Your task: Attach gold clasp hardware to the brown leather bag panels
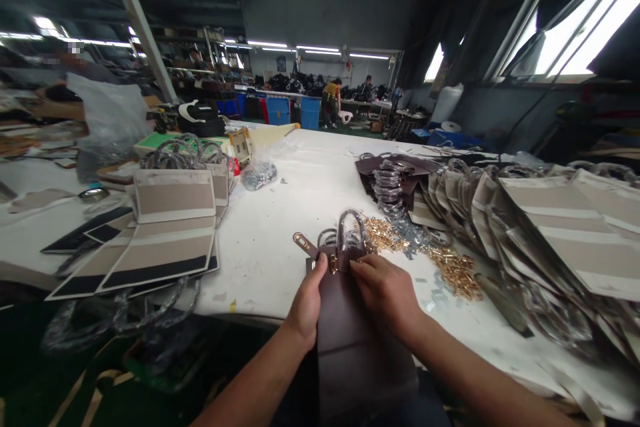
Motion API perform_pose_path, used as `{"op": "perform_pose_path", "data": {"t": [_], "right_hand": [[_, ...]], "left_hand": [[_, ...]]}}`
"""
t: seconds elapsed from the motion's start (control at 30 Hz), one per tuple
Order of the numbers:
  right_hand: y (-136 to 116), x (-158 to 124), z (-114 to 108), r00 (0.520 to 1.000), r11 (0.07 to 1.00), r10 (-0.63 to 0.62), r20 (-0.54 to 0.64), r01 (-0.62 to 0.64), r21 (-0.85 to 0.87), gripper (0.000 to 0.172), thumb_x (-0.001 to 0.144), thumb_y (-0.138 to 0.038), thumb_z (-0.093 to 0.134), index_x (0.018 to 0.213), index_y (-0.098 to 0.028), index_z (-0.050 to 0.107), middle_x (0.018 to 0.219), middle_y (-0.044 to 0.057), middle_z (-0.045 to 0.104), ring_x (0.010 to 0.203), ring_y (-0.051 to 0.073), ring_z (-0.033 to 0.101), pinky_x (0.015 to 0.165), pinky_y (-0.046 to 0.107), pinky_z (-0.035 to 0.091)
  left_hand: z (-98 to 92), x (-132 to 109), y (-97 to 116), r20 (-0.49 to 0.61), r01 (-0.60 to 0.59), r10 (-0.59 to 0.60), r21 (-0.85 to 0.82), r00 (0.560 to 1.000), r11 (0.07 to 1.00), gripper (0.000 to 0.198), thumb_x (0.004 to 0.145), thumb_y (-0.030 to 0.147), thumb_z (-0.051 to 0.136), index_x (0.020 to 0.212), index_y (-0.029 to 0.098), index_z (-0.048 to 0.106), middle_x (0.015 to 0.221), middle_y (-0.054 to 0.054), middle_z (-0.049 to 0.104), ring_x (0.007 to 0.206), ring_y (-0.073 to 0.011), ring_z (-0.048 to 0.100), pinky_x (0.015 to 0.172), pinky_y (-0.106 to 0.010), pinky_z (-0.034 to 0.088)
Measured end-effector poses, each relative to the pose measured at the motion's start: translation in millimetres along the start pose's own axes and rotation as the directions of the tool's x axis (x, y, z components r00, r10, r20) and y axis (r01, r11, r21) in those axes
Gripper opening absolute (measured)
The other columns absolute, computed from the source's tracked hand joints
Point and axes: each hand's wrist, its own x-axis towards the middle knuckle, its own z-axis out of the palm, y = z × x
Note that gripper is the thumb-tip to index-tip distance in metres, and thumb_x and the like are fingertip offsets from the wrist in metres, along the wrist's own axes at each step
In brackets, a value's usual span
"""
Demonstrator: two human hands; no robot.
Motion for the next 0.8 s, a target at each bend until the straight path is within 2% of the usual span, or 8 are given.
{"op": "perform_pose_path", "data": {"t": [0.17, 0.3, 0.43, 0.5, 0.6, 0.63, 0.7, 0.8], "right_hand": [[-32.6, -26.7, -10.2, 0.998, 0.986, 0.040, -0.055, -0.030, 0.165, 0.045, 0.101, -0.028, 0.058, 0.145, -0.027, 0.057, 0.144, 0.012, 0.061, 0.129, 0.030, 0.060, 0.107, 0.048, 0.052], [-76.6, -38.5, -36.6, 0.993, 0.929, 0.097, -0.068, -0.065, 0.365, 0.076, 0.083, -0.052, 0.080, 0.150, -0.029, 0.052, 0.151, 0.015, 0.054, 0.135, 0.038, 0.054, 0.109, 0.057, 0.051], [-128.1, -24.2, -73.0, 0.982, 0.800, 0.108, -0.153, 0.005, 0.600, 0.106, 0.065, -0.061, 0.090, 0.156, -0.036, 0.042, 0.154, 0.011, 0.050, 0.139, 0.043, 0.050, 0.113, 0.064, 0.047], [-151.4, -12.6, -90.9, 0.973, 0.731, 0.130, -0.191, 0.036, 0.681, 0.103, 0.065, -0.060, 0.090, 0.154, -0.038, 0.044, 0.152, 0.009, 0.053, 0.137, 0.043, 0.052, 0.111, 0.065, 0.048], [-172.6, 5.1, -112.0, 0.971, 0.626, 0.156, -0.181, 0.045, 0.779, 0.078, 0.075, -0.051, 0.085, 0.146, -0.039, 0.054, 0.144, 0.005, 0.062, 0.128, 0.038, 0.062, 0.102, 0.057, 0.058], [-174.4, 11.7, -116.9, 0.972, 0.593, 0.166, -0.165, 0.035, 0.804, 0.069, 0.080, -0.048, 0.080, 0.144, -0.039, 0.056, 0.139, 0.006, 0.065, 0.124, 0.037, 0.065, 0.097, 0.053, 0.061], [-171.0, 27.5, -122.6, 0.976, 0.539, 0.185, -0.110, -0.007, 0.842, 0.058, 0.089, -0.040, 0.067, 0.146, -0.035, 0.057, 0.126, 0.008, 0.073, 0.115, 0.036, 0.070, 0.088, 0.050, 0.064], [-160.1, 57.8, -119.2, 0.980, 0.441, 0.198, -0.026, -0.065, 0.895, 0.063, 0.091, -0.030, 0.047, 0.154, -0.024, 0.049, 0.103, 0.011, 0.078, 0.101, 0.036, 0.075, 0.077, 0.049, 0.065]], "left_hand": [[9.7, -19.7, 15.6, 0.006, -0.052, 0.052, 0.024, 0.999, 0.998, 0.063, 0.097, 0.054, 0.057, 0.142, 0.011, 0.059, 0.119, -0.018, 0.076, 0.117, -0.0363, 0.070, 0.110, -0.050, 0.049], [51.6, -56.8, 16.8, -0.030, -0.252, 0.254, 0.050, 0.967, 0.966, 0.060, 0.095, 0.049, 0.060, 0.144, 0.016, 0.058, 0.124, -0.014, 0.075, 0.121, -0.0352, 0.068, 0.114, -0.050, 0.045], [102.6, -105.8, 18.0, 0.105, -0.453, 0.442, 0.131, 0.891, 0.882, 0.072, 0.089, 0.067, 0.057, 0.147, 0.024, 0.056, 0.132, -0.010, 0.071, 0.135, -0.0390, 0.057, 0.117, -0.054, 0.041], [122.2, -126.5, 22.4, 0.180, -0.506, 0.478, 0.171, 0.860, 0.846, 0.085, 0.083, 0.081, 0.053, 0.147, 0.026, 0.056, 0.137, -0.010, 0.068, 0.141, -0.0420, 0.049, 0.118, -0.055, 0.039], [133.3, -143.7, 33.4, 0.239, -0.569, 0.520, 0.232, 0.820, 0.789, 0.086, 0.083, 0.085, 0.047, 0.146, 0.027, 0.058, 0.147, -0.008, 0.061, 0.149, -0.0413, 0.038, 0.120, -0.054, 0.035], [130.6, -145.5, 38.3, 0.254, -0.612, 0.559, 0.259, 0.789, 0.747, 0.082, 0.087, 0.081, 0.047, 0.146, 0.026, 0.059, 0.151, -0.007, 0.057, 0.151, -0.0400, 0.034, 0.122, -0.053, 0.033], [115.6, -145.4, 50.5, 0.258, -0.735, 0.695, 0.351, 0.672, 0.580, 0.066, 0.092, 0.066, 0.056, 0.144, 0.025, 0.060, 0.159, -0.005, 0.049, 0.156, -0.0365, 0.026, 0.126, -0.049, 0.027], [77.1, -145.5, 74.8, 0.149, -0.778, 0.899, 0.572, 0.411, 0.260, 0.072, 0.081, 0.034, 0.083, 0.147, 0.030, 0.055, 0.165, -0.001, 0.040, 0.158, -0.0312, 0.019, 0.128, -0.039, 0.023]]}}
